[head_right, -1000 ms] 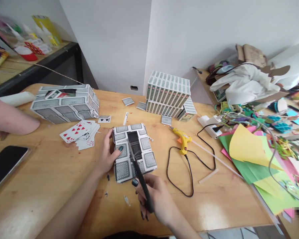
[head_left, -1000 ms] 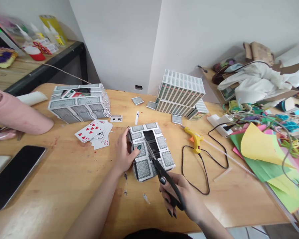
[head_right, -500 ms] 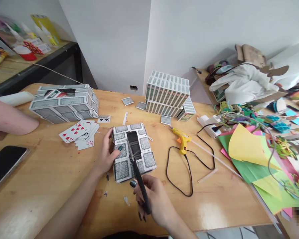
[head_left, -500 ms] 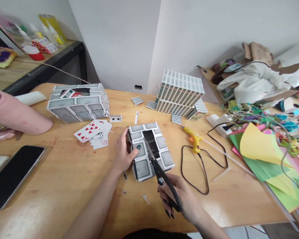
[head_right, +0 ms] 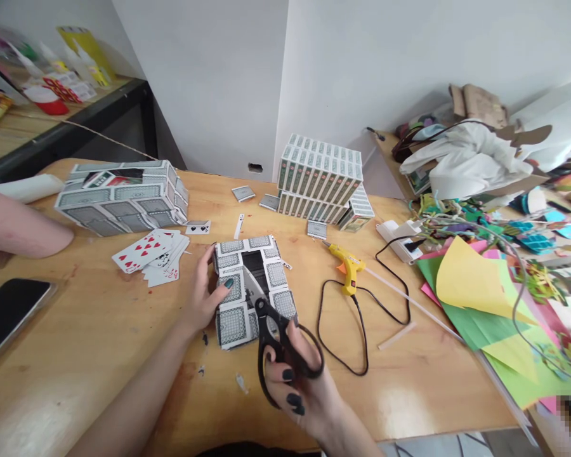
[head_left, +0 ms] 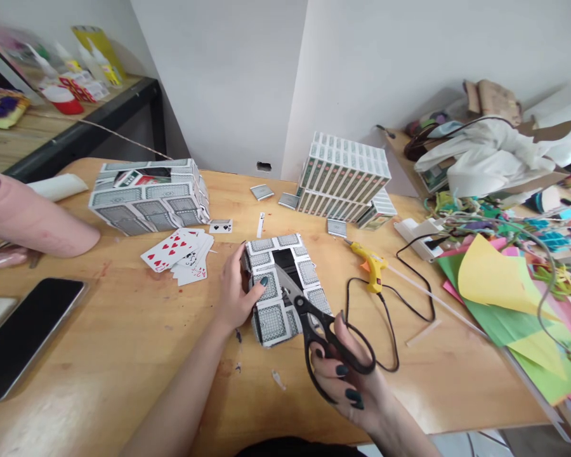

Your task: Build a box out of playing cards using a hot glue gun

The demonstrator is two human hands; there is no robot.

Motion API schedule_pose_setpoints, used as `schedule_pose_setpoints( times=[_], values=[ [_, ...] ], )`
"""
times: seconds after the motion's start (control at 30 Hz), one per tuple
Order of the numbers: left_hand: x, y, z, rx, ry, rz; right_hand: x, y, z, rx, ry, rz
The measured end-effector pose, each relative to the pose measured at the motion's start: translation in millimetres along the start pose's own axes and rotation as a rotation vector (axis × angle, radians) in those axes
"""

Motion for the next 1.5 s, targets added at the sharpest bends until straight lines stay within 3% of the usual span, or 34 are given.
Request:
schedule_pose_setpoints(
  times=[0.17, 0.27, 0.43, 0.53, 0.7, 0.83, 1.03, 1.5],
  values=[
    [-1.7, -0.3, 0.3, 0.021, 0.017, 0.047, 9.0, -0.6, -1.9, 0.102, 0.1, 0.047],
    [-3.6, -0.6, -0.2, 0.032, 0.035, 0.042, 12.6, -2.4, -10.1, 0.026, -0.116, -0.01],
    [-6.6, 2.1, -1.6, 0.14, -0.028, -0.006, 31.7, -15.7, -24.0, -0.113, -0.57, -0.226],
    [-9.6, 5.3, -4.0, 0.182, -0.097, -0.065, 45.5, -26.0, -29.7, -0.166, -0.724, -0.238],
    [-15.1, 11.7, -10.4, 0.11, -0.051, -0.175, 72.1, -33.8, -26.4, -0.216, -0.993, -0.272],
    [-20.4, 22.8, -8.4, 0.267, -0.044, -0.126, 90.7, -28.2, -16.0, -0.263, -1.189, -0.266],
    [-22.7, 46.0, -6.6, 0.505, -0.031, -0.076, 97.7, -18.9, -9.1, -0.233, -1.19, -0.217],
    [-23.7, 44.2, -5.5, 0.587, -0.123, -0.291, 102.7, -13.6, -12.6, -0.239, -1.193, -0.208]
  ],
)
Point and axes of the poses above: each hand's wrist, its own y-axis towards the middle knuckle, its own z-axis out of the palm, x = y × z, the point moved 4 cm from there along y, towards the middle knuckle, and after that the axes turned 13 degrees about -x, right-handed, at the moved point
